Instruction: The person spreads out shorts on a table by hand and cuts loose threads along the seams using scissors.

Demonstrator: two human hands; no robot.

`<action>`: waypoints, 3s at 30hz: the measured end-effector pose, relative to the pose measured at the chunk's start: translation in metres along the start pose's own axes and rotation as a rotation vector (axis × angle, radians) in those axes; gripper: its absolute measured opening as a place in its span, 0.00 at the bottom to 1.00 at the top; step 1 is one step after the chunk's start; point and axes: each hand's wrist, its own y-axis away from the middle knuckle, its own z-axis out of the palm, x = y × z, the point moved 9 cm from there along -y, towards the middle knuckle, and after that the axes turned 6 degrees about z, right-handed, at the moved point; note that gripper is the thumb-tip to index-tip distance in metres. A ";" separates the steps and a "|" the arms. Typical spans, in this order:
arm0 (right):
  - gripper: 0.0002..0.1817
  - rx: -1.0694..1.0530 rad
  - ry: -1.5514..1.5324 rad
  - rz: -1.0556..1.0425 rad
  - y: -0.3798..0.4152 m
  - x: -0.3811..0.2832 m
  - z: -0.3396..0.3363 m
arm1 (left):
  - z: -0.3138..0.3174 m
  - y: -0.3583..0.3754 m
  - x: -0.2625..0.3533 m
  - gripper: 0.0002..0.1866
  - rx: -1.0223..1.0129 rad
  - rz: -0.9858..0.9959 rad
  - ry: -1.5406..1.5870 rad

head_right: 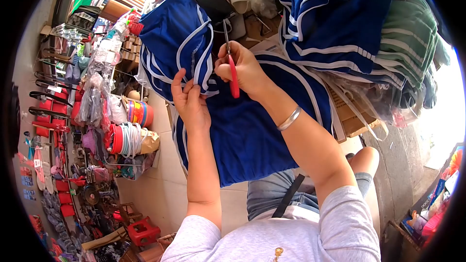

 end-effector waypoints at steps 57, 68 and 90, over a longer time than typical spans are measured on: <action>0.26 -0.518 0.299 0.292 0.036 0.038 0.071 | -0.016 -0.009 0.010 0.02 0.016 0.106 0.262; 0.26 -0.506 0.281 0.257 0.033 0.039 0.068 | -0.012 -0.007 0.012 0.03 0.010 0.122 0.204; 0.18 -0.437 0.473 -0.391 0.022 0.029 0.052 | 0.124 0.083 0.119 0.06 -0.622 0.685 -0.240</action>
